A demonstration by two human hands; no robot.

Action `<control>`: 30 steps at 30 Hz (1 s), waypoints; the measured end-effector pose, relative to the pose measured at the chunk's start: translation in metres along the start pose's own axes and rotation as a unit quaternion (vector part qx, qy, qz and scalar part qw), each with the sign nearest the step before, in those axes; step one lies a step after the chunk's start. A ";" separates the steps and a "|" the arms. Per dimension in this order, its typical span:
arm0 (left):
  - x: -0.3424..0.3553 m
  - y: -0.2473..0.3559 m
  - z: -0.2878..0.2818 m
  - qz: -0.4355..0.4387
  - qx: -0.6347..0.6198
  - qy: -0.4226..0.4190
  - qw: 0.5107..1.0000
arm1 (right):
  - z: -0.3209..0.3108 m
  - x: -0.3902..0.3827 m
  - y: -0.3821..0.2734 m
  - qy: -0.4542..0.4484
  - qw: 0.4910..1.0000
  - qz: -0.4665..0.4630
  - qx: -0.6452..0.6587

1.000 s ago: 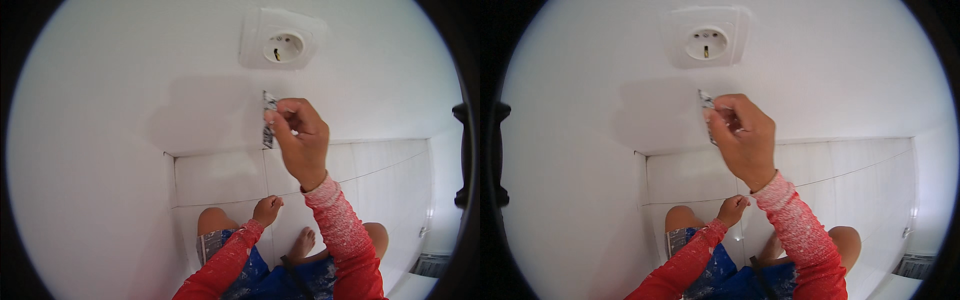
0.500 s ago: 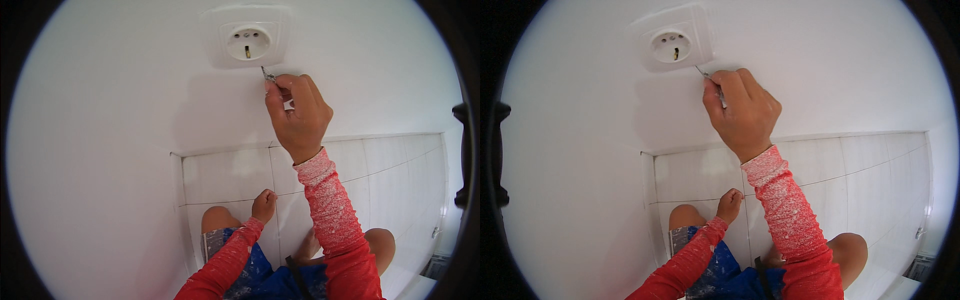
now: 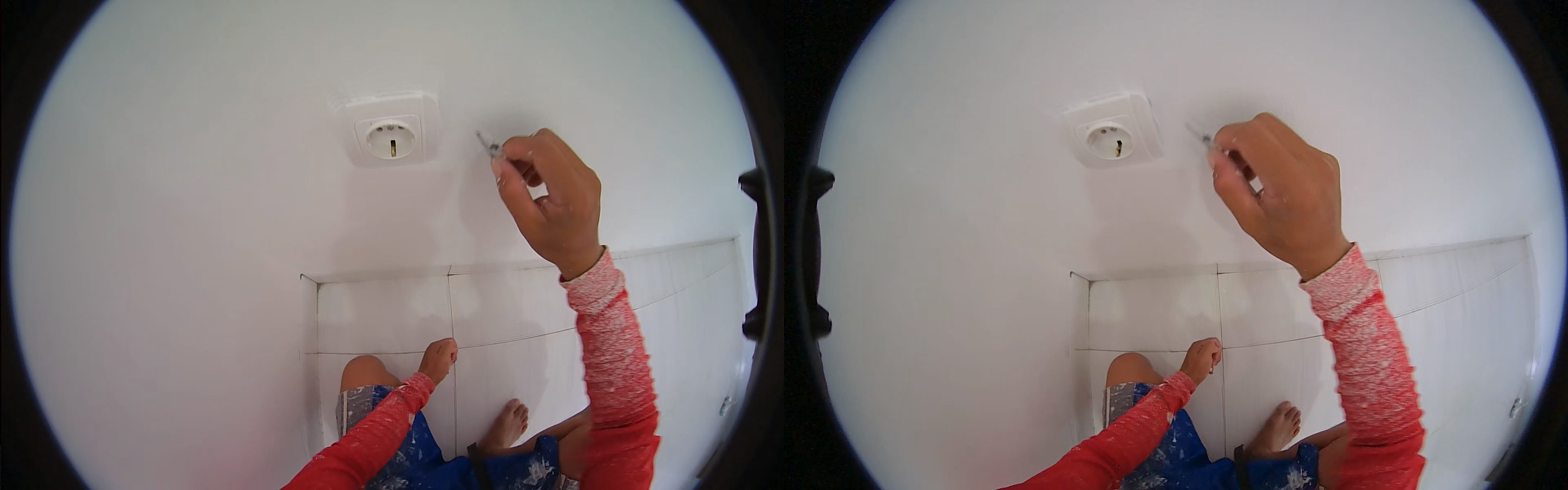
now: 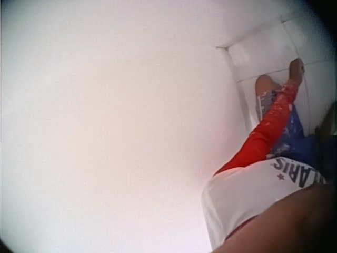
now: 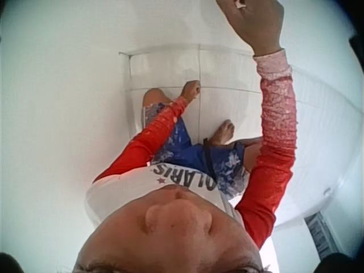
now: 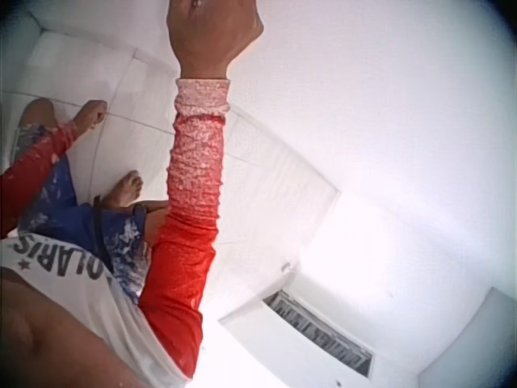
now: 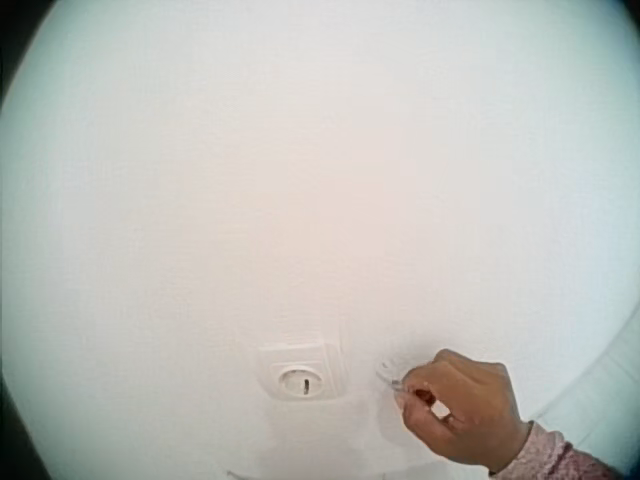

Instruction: The person installs a white wall socket by applying filler around the opening, securing the socket with a screwdriver, and smoothing the edges. They then paint the wall around the socket and other openings using a brush and paint container.

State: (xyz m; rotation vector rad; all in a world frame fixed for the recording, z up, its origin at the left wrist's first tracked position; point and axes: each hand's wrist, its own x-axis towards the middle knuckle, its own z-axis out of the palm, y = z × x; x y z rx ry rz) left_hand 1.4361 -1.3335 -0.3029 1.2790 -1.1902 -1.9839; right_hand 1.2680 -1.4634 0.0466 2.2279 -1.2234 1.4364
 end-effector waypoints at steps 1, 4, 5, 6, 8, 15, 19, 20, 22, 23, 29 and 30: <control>0.000 0.000 0.000 -0.028 0.012 0.008 0.999 | -0.009 0.002 -0.002 -0.041 0.999 -0.015 0.005; 0.004 0.003 0.004 -0.029 -0.001 0.098 0.995 | -0.044 -0.007 -0.018 -0.189 0.978 -0.080 -0.042; 0.005 0.005 0.003 -0.035 -0.061 0.116 0.991 | -0.057 -0.016 -0.029 -0.227 0.969 -0.088 -0.035; 0.007 0.007 0.004 -0.067 -0.113 0.133 0.982 | -0.072 -0.029 -0.040 -0.273 0.957 -0.096 -0.036; 0.008 0.011 0.002 -0.103 -0.161 0.136 0.972 | -0.099 -0.058 -0.066 -0.328 0.941 -0.089 -0.002; 0.000 0.010 -0.001 -0.084 0.006 0.062 0.995 | -0.122 -0.133 -0.072 -0.505 0.861 0.018 0.061; -0.011 0.024 -0.008 -0.022 0.050 0.117 0.992 | -0.124 -0.140 -0.058 -0.470 0.879 0.036 0.074; -0.015 0.038 -0.014 0.037 0.062 0.149 0.986 | -0.125 -0.140 -0.058 -0.460 0.884 0.031 0.076; -0.022 0.082 -0.028 0.125 0.145 0.256 0.947 | -0.127 -0.140 -0.058 -0.471 0.879 0.035 0.071; -0.030 0.112 -0.038 0.183 0.207 0.317 0.907 | -0.128 -0.139 -0.059 -0.474 0.877 0.032 0.073; -0.054 0.317 -0.072 0.538 0.516 0.418 0.519 | -0.130 -0.137 -0.062 -0.494 0.865 0.026 0.090; -0.057 0.338 -0.069 0.516 0.545 0.422 0.508 | -0.131 -0.137 -0.061 -0.499 0.862 0.023 0.085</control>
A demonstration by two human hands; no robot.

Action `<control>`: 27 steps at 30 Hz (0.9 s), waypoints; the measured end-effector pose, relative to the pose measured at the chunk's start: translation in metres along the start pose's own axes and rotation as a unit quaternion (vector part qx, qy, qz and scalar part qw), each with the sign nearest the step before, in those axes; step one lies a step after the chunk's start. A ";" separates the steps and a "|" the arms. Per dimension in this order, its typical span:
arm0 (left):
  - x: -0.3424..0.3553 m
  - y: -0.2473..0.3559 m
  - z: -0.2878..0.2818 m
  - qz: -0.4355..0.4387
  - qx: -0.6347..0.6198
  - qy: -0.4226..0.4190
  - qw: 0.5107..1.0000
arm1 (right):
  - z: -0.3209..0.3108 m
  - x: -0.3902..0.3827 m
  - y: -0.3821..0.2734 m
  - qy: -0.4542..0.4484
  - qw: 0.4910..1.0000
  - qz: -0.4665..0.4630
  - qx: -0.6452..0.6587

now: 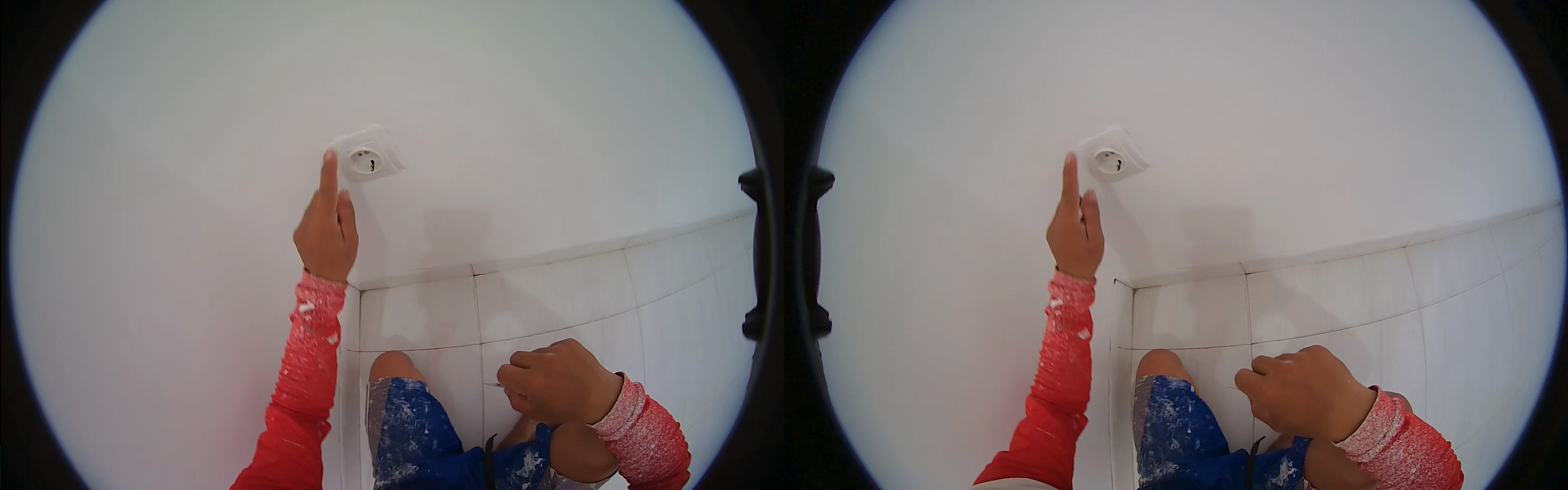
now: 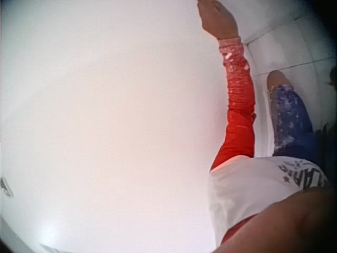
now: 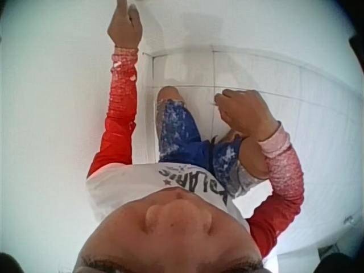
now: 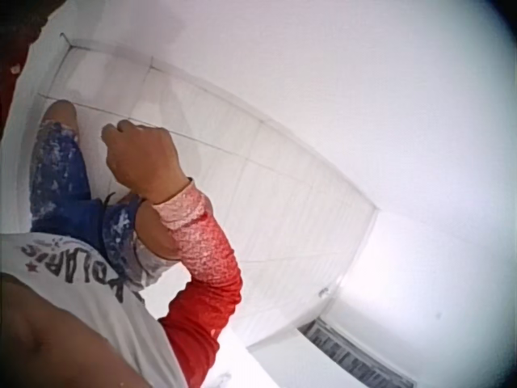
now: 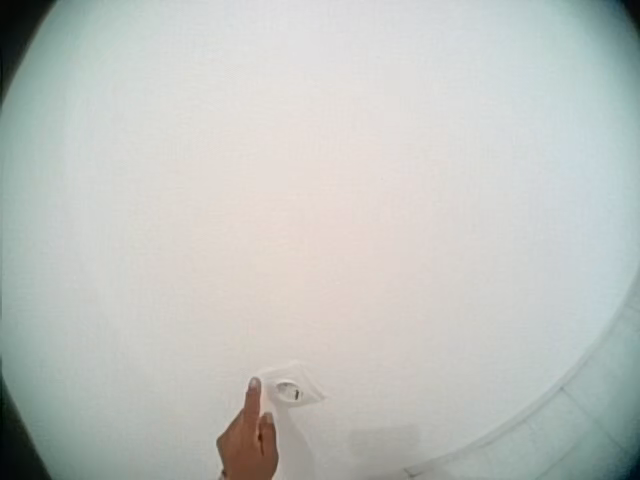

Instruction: The person installs a white wall socket by applying filler around the opening, securing the socket with a screwdriver, and smoothing the edges. They then paint the wall around the socket and other openings using a brush and paint container.

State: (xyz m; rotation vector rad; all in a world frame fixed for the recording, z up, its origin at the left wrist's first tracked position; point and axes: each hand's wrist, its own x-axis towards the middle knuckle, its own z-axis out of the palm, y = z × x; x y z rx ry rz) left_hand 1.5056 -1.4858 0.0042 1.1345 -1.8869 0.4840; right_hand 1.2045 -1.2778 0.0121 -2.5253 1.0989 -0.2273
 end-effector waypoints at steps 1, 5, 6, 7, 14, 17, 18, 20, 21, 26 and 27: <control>0.011 -0.001 -0.010 -0.011 0.041 -0.003 0.999 | -0.001 0.000 -0.003 0.000 1.000 -0.013 -0.004; 0.014 -0.005 -0.019 0.024 0.173 -0.069 0.982 | -0.005 0.001 -0.005 -0.011 1.000 0.012 0.000; 0.006 -0.011 -0.017 0.024 0.183 -0.066 0.981 | -0.005 0.003 -0.006 -0.008 1.000 0.012 0.006; -0.005 -0.018 -0.015 0.022 0.198 -0.058 0.978 | -0.006 0.004 -0.006 -0.040 0.999 0.031 0.004; -0.190 0.035 0.069 -0.272 -0.229 -0.262 0.897 | -0.005 0.004 -0.001 -0.027 0.999 0.006 0.034; -0.304 0.120 0.111 -0.442 -0.136 -0.415 0.783 | 0.004 -0.002 0.004 -0.030 0.999 0.007 0.023; -0.332 0.138 0.120 -0.461 -0.087 -0.433 0.770 | 0.007 -0.003 0.005 -0.033 0.999 0.009 0.018; -0.369 0.155 0.126 -0.292 -0.025 -0.368 0.882 | 0.008 -0.005 0.009 -0.046 0.998 0.015 0.031; -0.379 0.163 0.131 -0.212 0.005 -0.358 0.909 | 0.008 -0.007 0.011 -0.056 0.997 0.017 0.047; -0.372 0.161 0.121 -0.167 -0.012 -0.363 0.916 | -0.013 0.000 0.027 -0.143 0.979 0.004 0.147; -0.368 0.162 0.120 -0.168 -0.017 -0.370 0.914 | -0.015 0.003 0.032 -0.147 0.969 0.014 0.200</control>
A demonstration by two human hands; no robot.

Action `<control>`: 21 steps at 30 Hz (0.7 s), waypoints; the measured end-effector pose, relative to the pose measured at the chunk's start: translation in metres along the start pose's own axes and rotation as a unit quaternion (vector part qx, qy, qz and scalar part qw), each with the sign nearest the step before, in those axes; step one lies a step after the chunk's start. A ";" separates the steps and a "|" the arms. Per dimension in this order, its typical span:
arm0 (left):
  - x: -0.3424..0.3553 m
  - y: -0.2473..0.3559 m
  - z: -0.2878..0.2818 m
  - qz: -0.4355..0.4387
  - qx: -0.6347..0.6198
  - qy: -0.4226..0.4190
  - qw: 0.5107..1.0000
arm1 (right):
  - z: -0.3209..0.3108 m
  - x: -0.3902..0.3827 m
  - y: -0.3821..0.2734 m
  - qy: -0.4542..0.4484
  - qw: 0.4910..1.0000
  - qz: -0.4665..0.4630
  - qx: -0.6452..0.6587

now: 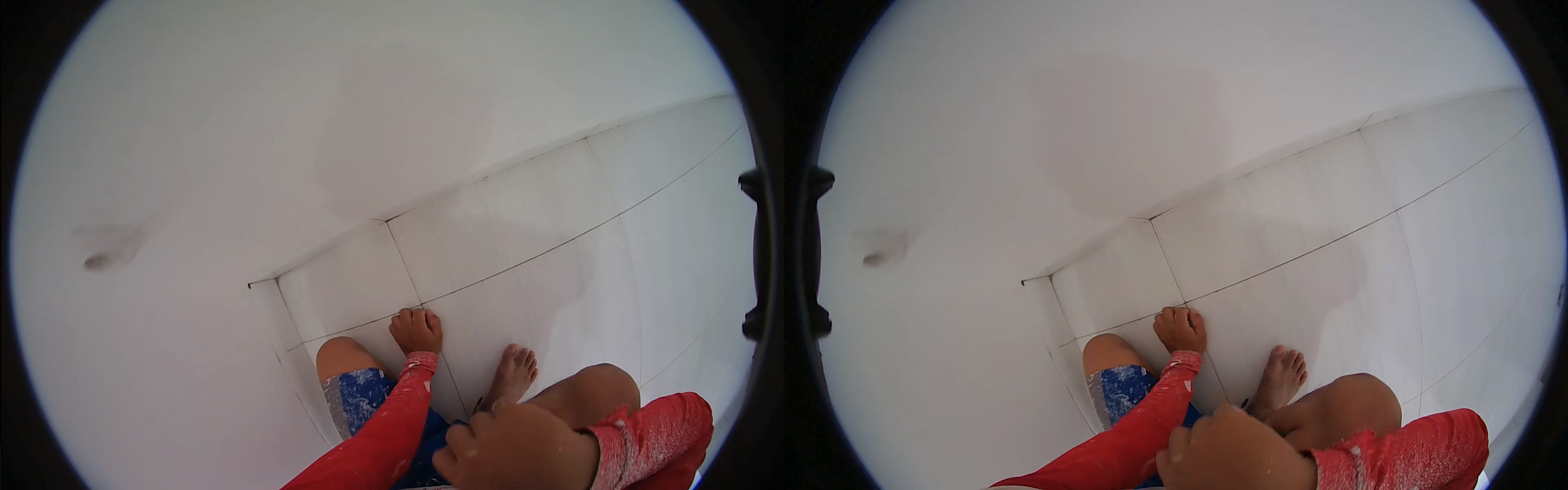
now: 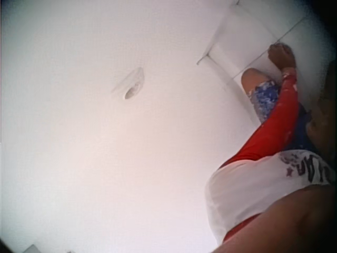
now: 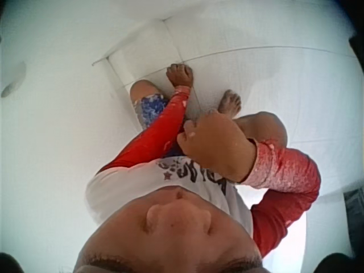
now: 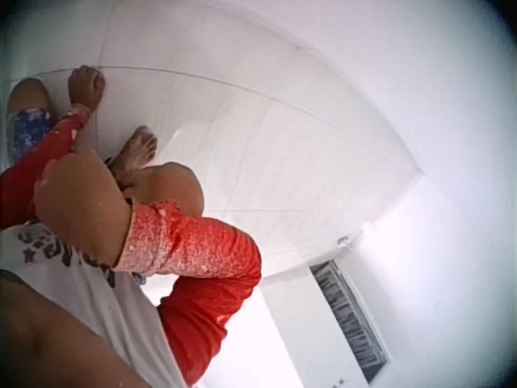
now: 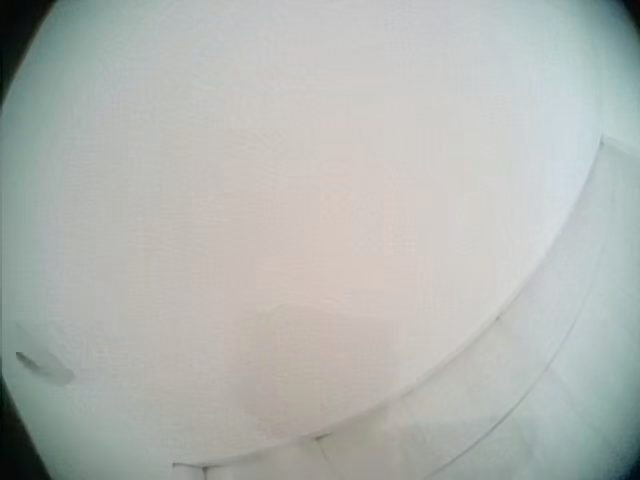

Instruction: The person installs a white wall socket by applying filler around the opening, securing the socket with a screwdriver, and smoothing the edges. They then paint the wall around the socket and other openings using a brush and paint container.

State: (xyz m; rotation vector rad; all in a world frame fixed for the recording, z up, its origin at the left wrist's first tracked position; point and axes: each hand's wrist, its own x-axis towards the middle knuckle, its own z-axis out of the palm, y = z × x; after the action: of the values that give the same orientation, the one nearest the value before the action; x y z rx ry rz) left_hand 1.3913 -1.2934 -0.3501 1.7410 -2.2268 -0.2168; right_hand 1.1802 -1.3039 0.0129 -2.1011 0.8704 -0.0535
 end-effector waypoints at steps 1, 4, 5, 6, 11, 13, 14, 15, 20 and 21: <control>0.001 0.001 -0.001 -0.005 0.004 -0.005 1.000 | -0.003 0.001 0.006 -0.003 0.999 0.003 0.055; 0.004 0.000 0.006 0.005 0.028 -0.017 0.999 | -0.003 0.001 0.028 -0.065 0.995 0.024 0.071; 0.005 -0.002 0.011 0.004 0.036 -0.016 0.999 | -0.002 0.006 0.035 -0.024 0.995 0.020 0.098; 0.005 -0.006 0.019 0.020 0.048 0.001 0.999 | 0.003 0.010 0.040 0.013 0.992 0.023 0.120; 0.008 -0.032 0.022 0.017 0.154 -0.052 0.987 | 0.017 0.051 0.018 0.197 0.950 0.174 0.170; 0.022 -0.037 0.005 0.015 0.200 -0.137 0.970 | 0.022 0.060 0.000 0.313 0.910 0.241 0.128; 0.033 -0.040 -0.007 0.012 0.229 -0.199 0.953 | 0.035 0.055 -0.007 0.298 0.902 0.293 0.112; 0.045 -0.040 -0.019 0.012 0.265 -0.268 0.926 | 0.053 0.043 -0.001 0.280 0.887 0.353 0.103; 0.080 -0.043 -0.078 0.011 0.218 -0.443 0.870 | 0.137 -0.022 -0.008 0.305 0.813 0.455 0.199; 0.070 -0.046 -0.105 0.078 0.236 -0.454 0.856 | 0.145 -0.040 -0.011 0.387 0.758 0.495 0.174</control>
State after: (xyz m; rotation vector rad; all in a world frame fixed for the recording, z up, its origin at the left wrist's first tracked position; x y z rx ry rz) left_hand 1.4528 -1.3658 -0.2551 1.9145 -3.3161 -0.6014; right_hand 1.2038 -1.1759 -0.0625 -0.9955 2.1769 -0.5032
